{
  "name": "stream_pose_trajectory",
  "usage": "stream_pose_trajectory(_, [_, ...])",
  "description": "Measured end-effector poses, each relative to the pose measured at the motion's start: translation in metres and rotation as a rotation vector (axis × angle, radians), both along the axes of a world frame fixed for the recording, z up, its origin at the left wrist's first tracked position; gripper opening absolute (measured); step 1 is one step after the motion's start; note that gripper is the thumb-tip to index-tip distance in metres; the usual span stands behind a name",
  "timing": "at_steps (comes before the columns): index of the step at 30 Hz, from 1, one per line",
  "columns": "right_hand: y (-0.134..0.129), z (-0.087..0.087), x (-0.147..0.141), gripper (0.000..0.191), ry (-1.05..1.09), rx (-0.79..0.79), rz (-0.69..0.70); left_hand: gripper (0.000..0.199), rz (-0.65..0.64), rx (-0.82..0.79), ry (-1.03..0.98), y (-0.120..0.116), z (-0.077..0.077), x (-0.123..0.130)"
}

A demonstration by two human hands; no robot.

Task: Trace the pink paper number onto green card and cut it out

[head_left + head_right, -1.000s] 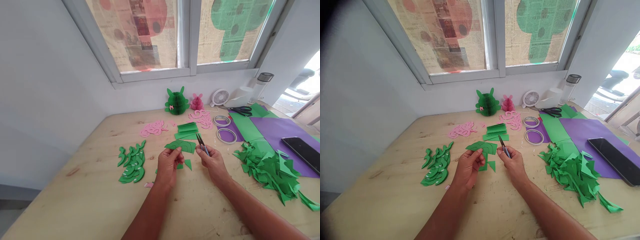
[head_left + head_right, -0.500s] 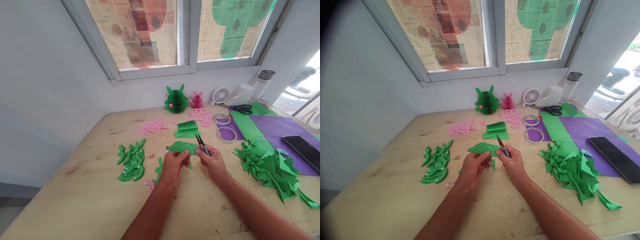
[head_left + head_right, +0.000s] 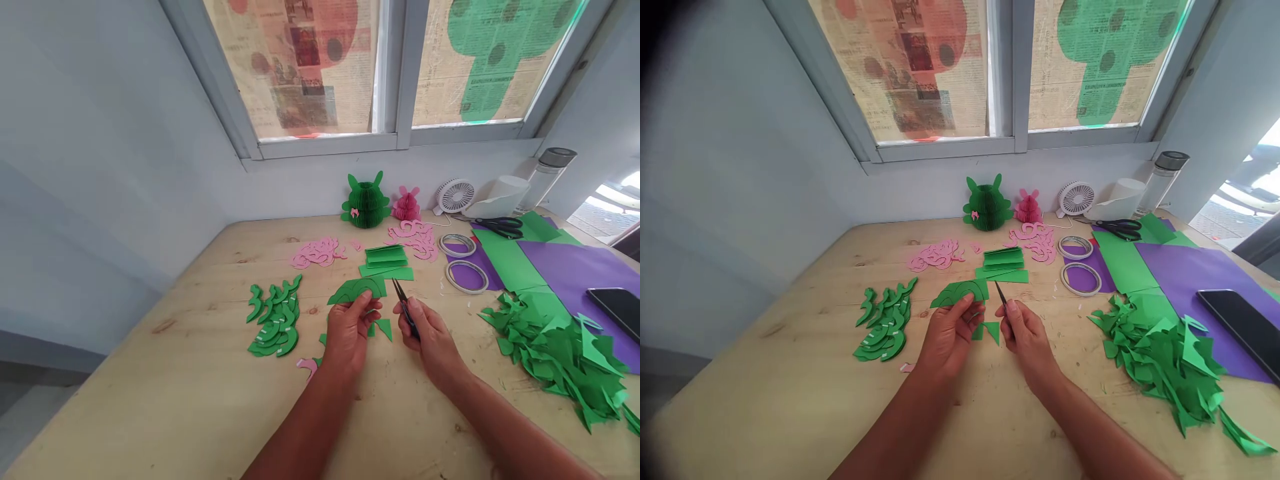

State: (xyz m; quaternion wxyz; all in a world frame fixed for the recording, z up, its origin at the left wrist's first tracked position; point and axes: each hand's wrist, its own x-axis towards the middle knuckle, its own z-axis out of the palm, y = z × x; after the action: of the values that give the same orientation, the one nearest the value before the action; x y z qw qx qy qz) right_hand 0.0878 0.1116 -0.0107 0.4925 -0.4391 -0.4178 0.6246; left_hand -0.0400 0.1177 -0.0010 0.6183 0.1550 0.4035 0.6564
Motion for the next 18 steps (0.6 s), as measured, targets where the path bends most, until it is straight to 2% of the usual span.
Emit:
stream_pose_trajectory(5, [-0.006, -0.003, -0.007, 0.049, -0.074, -0.038, 0.067, 0.019, 0.028, 0.0, -0.069, -0.001, 0.004, -0.001])
stream_pose_trajectory(18, [-0.011, -0.007, -0.014, 0.048, -0.122, -0.02, 0.121, 0.016, 0.046, 0.033, -0.104, -0.004, 0.003, 0.007])
